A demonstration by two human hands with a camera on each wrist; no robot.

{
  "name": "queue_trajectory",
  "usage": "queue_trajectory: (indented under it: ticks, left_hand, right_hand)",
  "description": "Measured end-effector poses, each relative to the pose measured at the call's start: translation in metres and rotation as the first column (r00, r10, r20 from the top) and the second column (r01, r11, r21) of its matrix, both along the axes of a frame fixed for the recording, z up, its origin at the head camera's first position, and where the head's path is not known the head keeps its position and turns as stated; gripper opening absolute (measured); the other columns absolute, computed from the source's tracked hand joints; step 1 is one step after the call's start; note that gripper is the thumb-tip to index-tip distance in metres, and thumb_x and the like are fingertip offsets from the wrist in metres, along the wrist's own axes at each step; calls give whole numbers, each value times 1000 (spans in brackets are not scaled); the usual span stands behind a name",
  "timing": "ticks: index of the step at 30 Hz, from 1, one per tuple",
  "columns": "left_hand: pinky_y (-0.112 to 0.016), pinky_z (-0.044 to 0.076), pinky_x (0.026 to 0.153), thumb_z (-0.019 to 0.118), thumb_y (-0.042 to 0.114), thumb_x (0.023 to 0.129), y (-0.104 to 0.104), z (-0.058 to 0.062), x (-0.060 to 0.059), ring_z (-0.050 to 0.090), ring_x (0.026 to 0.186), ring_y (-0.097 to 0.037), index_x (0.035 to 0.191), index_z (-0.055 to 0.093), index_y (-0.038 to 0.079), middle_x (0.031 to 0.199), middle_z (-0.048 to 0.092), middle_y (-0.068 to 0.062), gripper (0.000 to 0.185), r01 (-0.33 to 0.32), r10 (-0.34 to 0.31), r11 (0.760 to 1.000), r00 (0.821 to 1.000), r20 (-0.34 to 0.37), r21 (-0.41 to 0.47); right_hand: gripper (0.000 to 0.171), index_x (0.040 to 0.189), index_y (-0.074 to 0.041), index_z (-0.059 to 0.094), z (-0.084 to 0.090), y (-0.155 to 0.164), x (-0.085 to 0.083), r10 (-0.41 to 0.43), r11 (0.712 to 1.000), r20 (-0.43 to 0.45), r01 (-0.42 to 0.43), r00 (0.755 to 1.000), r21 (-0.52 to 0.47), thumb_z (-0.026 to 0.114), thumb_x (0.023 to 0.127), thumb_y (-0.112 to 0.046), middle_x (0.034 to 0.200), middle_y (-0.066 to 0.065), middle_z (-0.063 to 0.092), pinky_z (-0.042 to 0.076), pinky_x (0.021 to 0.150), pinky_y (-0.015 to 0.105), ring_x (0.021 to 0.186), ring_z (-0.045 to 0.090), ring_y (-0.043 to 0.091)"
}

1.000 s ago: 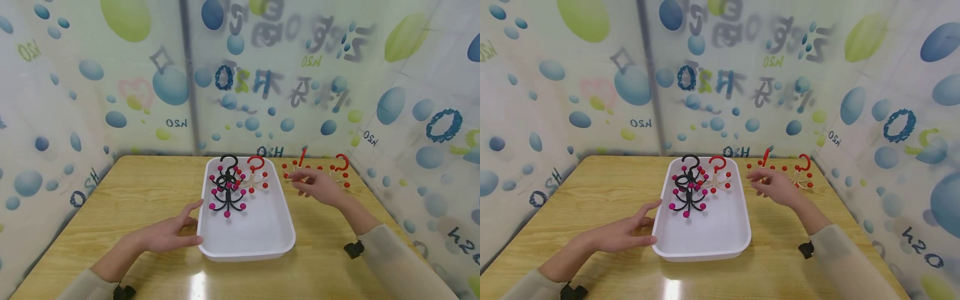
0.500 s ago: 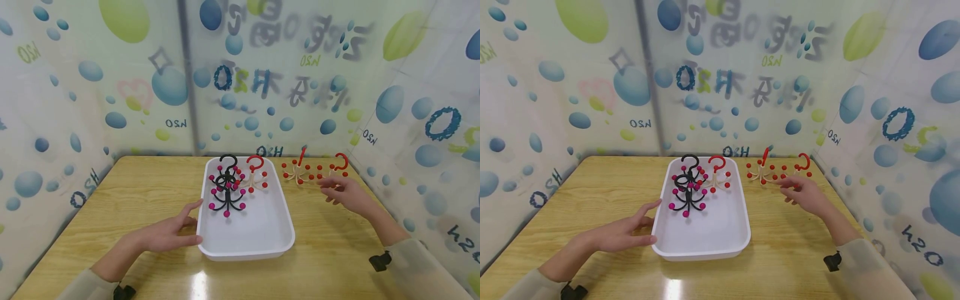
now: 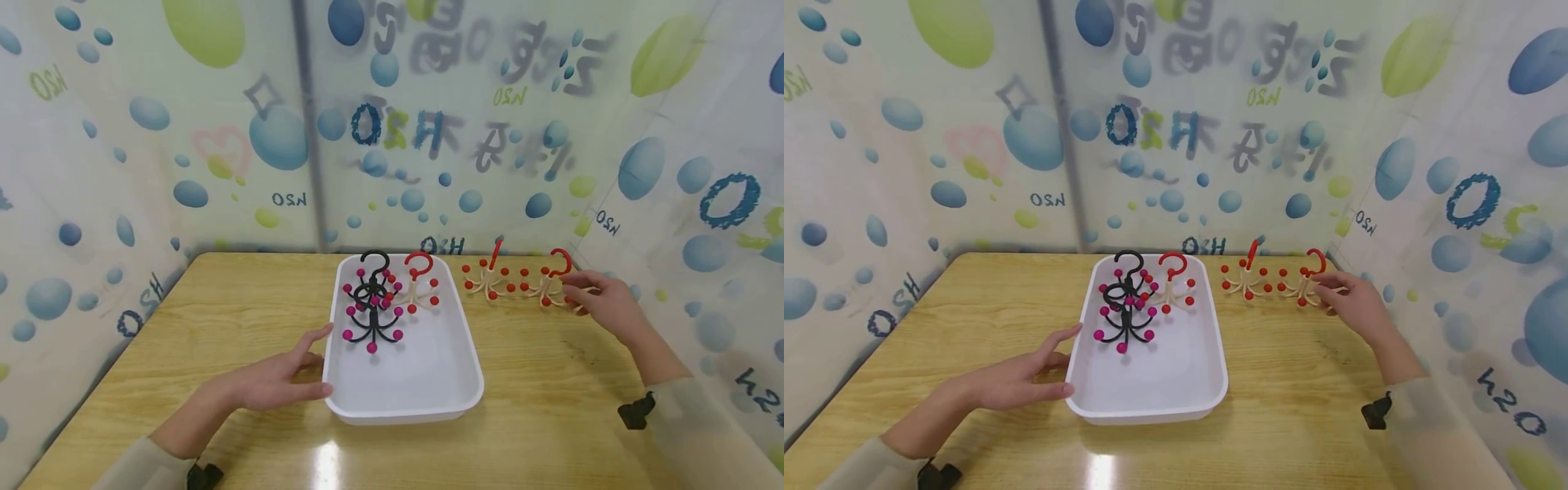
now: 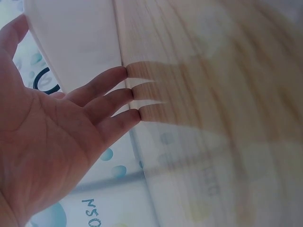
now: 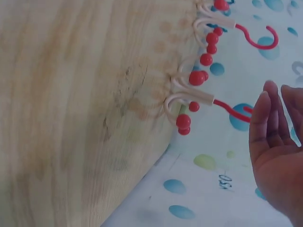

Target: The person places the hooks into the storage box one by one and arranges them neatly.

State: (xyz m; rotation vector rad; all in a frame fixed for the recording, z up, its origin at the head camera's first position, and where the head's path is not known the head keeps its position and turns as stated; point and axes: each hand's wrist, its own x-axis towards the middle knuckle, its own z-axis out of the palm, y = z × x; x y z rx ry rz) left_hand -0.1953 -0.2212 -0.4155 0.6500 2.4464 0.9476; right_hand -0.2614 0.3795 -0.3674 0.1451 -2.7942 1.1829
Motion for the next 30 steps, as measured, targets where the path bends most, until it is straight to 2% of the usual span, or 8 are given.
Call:
queue_trajectory:
  ticks: [2,4,10,12,17,23,30]
  left_hand:
    - [-71,34,127,69,54,106,0,0,0,50,154,-45,176,0,26,161,59,-17,102,1,-1,1000,1000,3,-1]
    - [-71,34,128,68,54,107,0,0,-1,50,154,-45,176,-1,27,162,59,-17,101,-1,1,1000,1000,8,-2]
    - [-71,33,128,68,55,106,0,1,-1,49,156,-46,176,-1,29,163,58,-17,102,-5,5,1000,1000,20,-6]
    - [-71,33,128,68,55,106,0,1,-1,49,155,-45,176,0,28,163,58,-16,102,-2,2,1000,1000,13,-6]
    - [-71,34,128,68,56,106,0,1,-1,49,155,-45,176,1,27,163,59,-16,102,-1,1,1000,1000,8,-5]
    - [-71,34,128,69,55,106,1,1,0,50,155,-45,176,1,27,163,59,-16,101,-7,7,1000,1000,7,-4]
    - [-71,35,127,68,55,106,0,0,0,50,155,-45,176,1,29,163,58,-15,101,-5,5,1000,1000,1,-9]
  right_hand:
    - [48,146,2,63,1,5,-6,-39,999,-23,38,999,-22,62,114,-34,99,-25,69,64,71,24,82,73,-1]
    - [50,149,1,61,0,9,-13,-74,996,-41,72,996,-46,61,114,-34,101,-24,67,64,71,22,82,73,-2]
    - [57,158,-1,54,-7,13,-33,-152,983,-34,148,988,-106,61,114,-38,125,10,65,62,72,17,81,72,-4]
    - [59,159,0,51,-10,12,-38,-164,979,-18,161,986,-125,60,114,-37,131,16,63,62,73,16,80,71,-5]
    - [61,160,-1,49,-16,7,-50,-224,958,30,225,974,-180,58,115,-40,136,16,60,62,76,15,80,69,-5]
    - [57,160,0,50,-16,2,-60,-255,937,45,258,966,-234,58,115,-35,128,11,62,62,78,14,84,73,1]
    - [55,159,2,49,-18,-1,-62,-264,933,58,270,963,-237,56,116,-30,135,23,61,62,80,14,82,70,-4]
